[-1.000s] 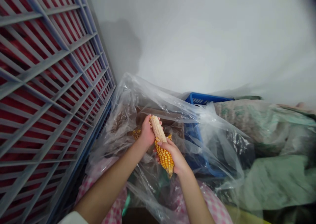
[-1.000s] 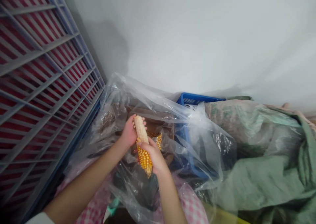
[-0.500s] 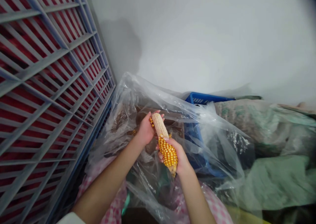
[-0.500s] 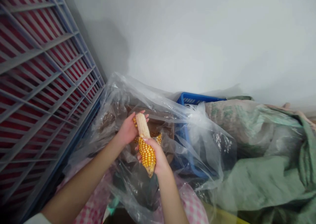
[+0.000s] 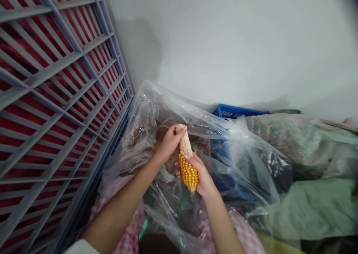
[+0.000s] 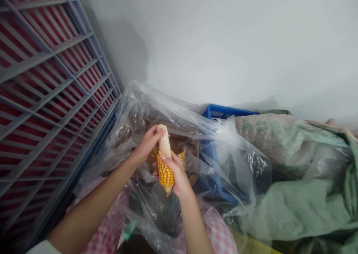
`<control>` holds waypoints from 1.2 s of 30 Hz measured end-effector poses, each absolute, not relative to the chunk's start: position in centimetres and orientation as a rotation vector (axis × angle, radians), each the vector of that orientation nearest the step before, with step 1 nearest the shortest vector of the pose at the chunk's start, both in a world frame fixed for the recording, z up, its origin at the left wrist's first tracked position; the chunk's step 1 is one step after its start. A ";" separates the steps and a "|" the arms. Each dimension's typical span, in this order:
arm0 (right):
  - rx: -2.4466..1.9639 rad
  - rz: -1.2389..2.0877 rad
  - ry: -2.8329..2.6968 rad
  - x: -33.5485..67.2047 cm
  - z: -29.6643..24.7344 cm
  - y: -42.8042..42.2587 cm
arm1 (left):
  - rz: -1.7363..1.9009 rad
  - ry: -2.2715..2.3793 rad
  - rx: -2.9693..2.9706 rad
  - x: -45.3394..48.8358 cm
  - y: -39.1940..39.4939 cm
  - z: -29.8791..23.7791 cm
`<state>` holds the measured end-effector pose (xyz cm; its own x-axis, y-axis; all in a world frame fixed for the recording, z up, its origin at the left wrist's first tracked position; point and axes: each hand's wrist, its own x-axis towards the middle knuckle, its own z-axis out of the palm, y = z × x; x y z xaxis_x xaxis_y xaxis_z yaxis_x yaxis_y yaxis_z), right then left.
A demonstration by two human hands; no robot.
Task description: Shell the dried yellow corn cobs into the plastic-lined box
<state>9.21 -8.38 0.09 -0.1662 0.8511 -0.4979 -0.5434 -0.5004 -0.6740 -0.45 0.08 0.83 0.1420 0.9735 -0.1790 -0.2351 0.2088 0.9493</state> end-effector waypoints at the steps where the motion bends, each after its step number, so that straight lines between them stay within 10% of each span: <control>1: -1.069 1.831 -0.415 9.2 0.1 -8.4 | 1.114 1.035 0.917 -0.4 0.0 0.8; 36: -1.150 1.687 -0.207 11.0 0.7 -7.0 | 1.006 1.056 1.166 -0.3 -0.9 0.2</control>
<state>10.97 -7.03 0.65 -0.0036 0.8111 -0.5849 -0.6458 -0.4485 -0.6179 -0.29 -0.94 0.25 0.2117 0.9716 -0.1056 -0.0591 0.1206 0.9909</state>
